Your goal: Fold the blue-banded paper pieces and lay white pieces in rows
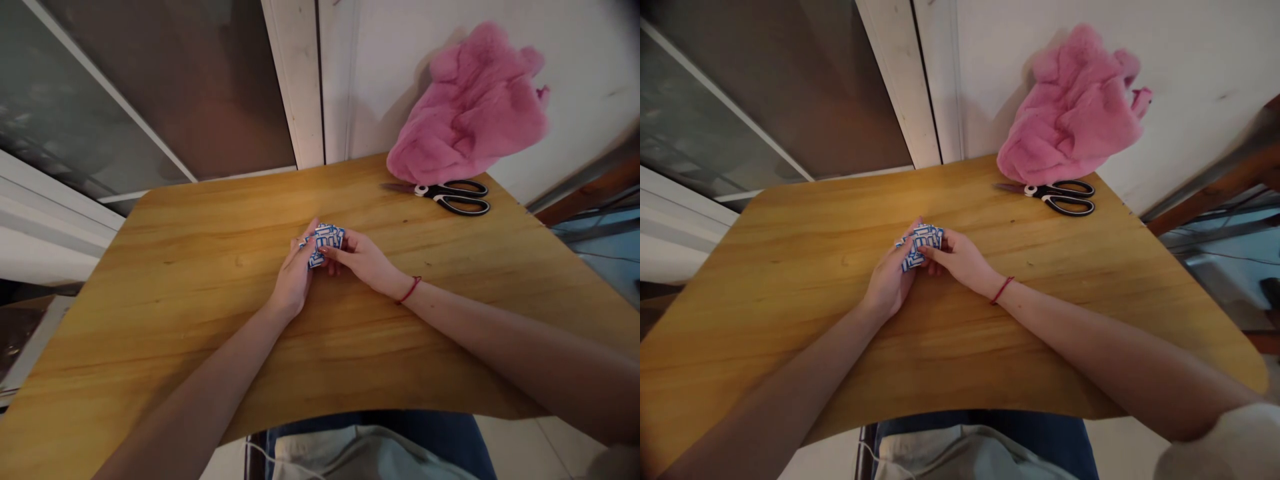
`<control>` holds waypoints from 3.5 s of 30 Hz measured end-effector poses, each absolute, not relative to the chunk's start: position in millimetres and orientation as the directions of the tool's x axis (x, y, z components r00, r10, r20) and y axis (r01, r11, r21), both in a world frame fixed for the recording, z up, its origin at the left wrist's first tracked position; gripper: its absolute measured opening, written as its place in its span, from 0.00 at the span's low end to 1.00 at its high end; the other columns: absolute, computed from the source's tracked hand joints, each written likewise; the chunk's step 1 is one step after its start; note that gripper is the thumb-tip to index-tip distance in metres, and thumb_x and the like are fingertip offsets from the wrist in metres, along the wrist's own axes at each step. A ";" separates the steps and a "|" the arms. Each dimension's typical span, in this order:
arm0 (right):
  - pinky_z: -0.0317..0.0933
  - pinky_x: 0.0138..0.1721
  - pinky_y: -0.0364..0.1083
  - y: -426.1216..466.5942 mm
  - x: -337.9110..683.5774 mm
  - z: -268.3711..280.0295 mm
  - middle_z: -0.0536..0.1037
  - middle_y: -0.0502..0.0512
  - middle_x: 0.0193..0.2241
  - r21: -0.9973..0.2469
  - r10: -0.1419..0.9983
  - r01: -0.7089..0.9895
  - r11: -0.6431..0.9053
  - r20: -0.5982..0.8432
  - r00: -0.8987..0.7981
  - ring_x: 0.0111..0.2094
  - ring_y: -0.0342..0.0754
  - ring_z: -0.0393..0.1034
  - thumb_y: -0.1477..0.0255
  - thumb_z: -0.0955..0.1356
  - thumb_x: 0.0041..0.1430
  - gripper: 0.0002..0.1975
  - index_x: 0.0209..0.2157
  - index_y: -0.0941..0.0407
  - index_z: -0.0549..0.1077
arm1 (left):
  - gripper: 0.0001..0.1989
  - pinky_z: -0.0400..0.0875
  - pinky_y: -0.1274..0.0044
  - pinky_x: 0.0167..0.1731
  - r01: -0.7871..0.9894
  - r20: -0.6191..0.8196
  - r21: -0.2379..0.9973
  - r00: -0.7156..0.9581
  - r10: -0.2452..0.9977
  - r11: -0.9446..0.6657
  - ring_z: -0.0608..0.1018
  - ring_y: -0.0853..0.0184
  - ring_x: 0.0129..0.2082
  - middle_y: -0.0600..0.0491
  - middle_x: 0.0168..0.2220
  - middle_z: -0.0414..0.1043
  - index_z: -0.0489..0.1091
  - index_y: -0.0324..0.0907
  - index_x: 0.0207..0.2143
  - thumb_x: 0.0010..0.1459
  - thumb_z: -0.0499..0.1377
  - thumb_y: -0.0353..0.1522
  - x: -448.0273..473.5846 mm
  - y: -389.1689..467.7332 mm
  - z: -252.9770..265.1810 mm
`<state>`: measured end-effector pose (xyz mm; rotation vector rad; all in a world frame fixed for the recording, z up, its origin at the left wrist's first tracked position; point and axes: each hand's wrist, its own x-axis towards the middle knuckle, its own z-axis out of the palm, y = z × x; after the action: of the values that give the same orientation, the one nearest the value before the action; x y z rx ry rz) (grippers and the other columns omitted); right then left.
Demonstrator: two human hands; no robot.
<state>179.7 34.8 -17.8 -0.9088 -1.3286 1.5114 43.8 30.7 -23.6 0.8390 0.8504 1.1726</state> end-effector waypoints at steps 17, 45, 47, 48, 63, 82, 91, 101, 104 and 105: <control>0.60 0.22 0.39 32.5 179.2 -19.2 0.72 0.47 0.21 -0.993 0.947 -0.119 -0.005 0.033 -0.318 0.19 0.37 0.65 0.64 0.69 0.54 0.12 0.30 0.58 0.65 | 0.22 0.73 0.73 0.37 -0.495 -0.081 0.837 0.312 0.947 0.235 0.74 0.64 0.44 0.55 0.60 0.61 0.60 0.55 0.59 0.63 0.48 0.37 38.2 29.7 -5.4; 0.54 0.20 0.40 31.2 180.5 -16.9 0.70 0.46 0.19 -0.996 0.986 -0.060 0.070 0.078 -0.145 0.18 0.37 0.59 0.60 0.68 0.55 0.15 0.28 0.57 0.65 | 0.10 0.69 0.73 0.45 -0.090 0.140 0.987 0.099 0.985 -0.132 0.76 0.66 0.40 0.52 0.39 0.76 0.75 0.43 0.39 0.56 0.59 0.36 35.3 33.8 -23.0; 0.55 0.21 0.40 30.3 180.3 -18.6 0.70 0.47 0.20 -0.996 0.982 -0.019 0.089 0.091 -0.163 0.19 0.37 0.60 0.61 0.66 0.57 0.14 0.29 0.57 0.65 | 0.09 0.70 0.73 0.42 -0.042 0.152 0.988 0.057 0.987 -0.150 0.76 0.67 0.37 0.52 0.37 0.77 0.76 0.43 0.37 0.54 0.61 0.35 34.5 33.9 -23.5; 0.55 0.21 0.40 29.6 180.1 -19.4 0.69 0.46 0.21 -0.995 0.980 0.000 0.099 0.097 -0.175 0.19 0.37 0.60 0.62 0.66 0.58 0.13 0.29 0.57 0.64 | 0.09 0.70 0.74 0.41 -0.030 0.153 0.988 0.043 0.987 -0.152 0.77 0.68 0.35 0.52 0.36 0.78 0.76 0.42 0.36 0.53 0.61 0.35 34.3 33.7 -23.5; 0.53 0.19 0.39 28.2 178.7 -15.9 0.64 0.44 0.17 -0.995 0.994 0.071 0.067 0.060 -0.093 0.17 0.37 0.58 0.57 0.61 0.62 0.17 0.28 0.56 0.62 | 0.07 0.70 0.78 0.32 -0.073 0.108 0.992 0.039 0.993 -0.105 0.74 0.72 0.27 0.53 0.29 0.76 0.74 0.40 0.31 0.52 0.63 0.35 37.4 33.1 -22.2; 0.52 0.17 0.38 30.7 179.7 -19.3 0.65 0.44 0.17 -0.995 0.992 -0.102 -0.001 0.012 -0.125 0.16 0.36 0.58 0.55 0.61 0.61 0.18 0.30 0.56 0.63 | 0.09 0.67 0.81 0.27 -0.230 0.029 0.973 0.097 0.995 -0.006 0.72 0.73 0.28 0.52 0.34 0.75 0.75 0.42 0.36 0.52 0.63 0.35 34.2 38.2 -23.1; 0.50 0.13 0.37 31.2 179.5 -16.2 0.66 0.46 0.15 -0.987 0.990 -0.146 -0.067 -0.047 -0.134 0.13 0.37 0.59 0.52 0.61 0.59 0.22 0.25 0.57 0.64 | 0.10 0.66 0.80 0.26 -0.137 0.053 0.990 0.148 0.988 -0.033 0.72 0.71 0.29 0.52 0.32 0.76 0.76 0.41 0.35 0.51 0.63 0.35 32.3 39.7 -18.9; 0.56 0.12 0.38 35.4 181.7 -17.0 0.70 0.48 0.15 -0.968 0.990 -0.231 -0.100 -0.073 -0.122 0.12 0.39 0.62 0.56 0.61 0.61 0.19 0.26 0.57 0.64 | 0.07 0.65 0.82 0.23 -0.283 0.005 0.958 0.137 0.991 0.034 0.70 0.74 0.26 0.54 0.30 0.73 0.76 0.42 0.33 0.50 0.64 0.33 31.3 41.4 -17.0; 0.56 0.12 0.37 33.6 181.2 -16.4 0.69 0.47 0.15 -0.983 0.991 -0.169 -0.066 -0.045 -0.123 0.13 0.38 0.62 0.57 0.60 0.62 0.19 0.27 0.57 0.64 | 0.06 0.65 0.83 0.23 -0.374 -0.020 0.924 0.161 0.987 0.080 0.68 0.76 0.24 0.55 0.29 0.72 0.76 0.41 0.31 0.49 0.65 0.33 32.2 41.5 -15.3; 0.55 0.12 0.37 32.3 180.7 -16.0 0.69 0.47 0.16 -0.991 0.990 -0.123 -0.047 -0.030 -0.138 0.13 0.38 0.62 0.58 0.59 0.63 0.18 0.27 0.57 0.64 | 0.06 0.65 0.83 0.23 -0.373 -0.012 0.925 0.176 0.984 0.078 0.68 0.76 0.23 0.55 0.29 0.72 0.76 0.41 0.31 0.49 0.65 0.33 32.6 41.0 -15.2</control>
<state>180.7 32.3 -16.0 -1.0754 -1.1942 1.3941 32.6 41.0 -15.2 0.9661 0.8240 1.2108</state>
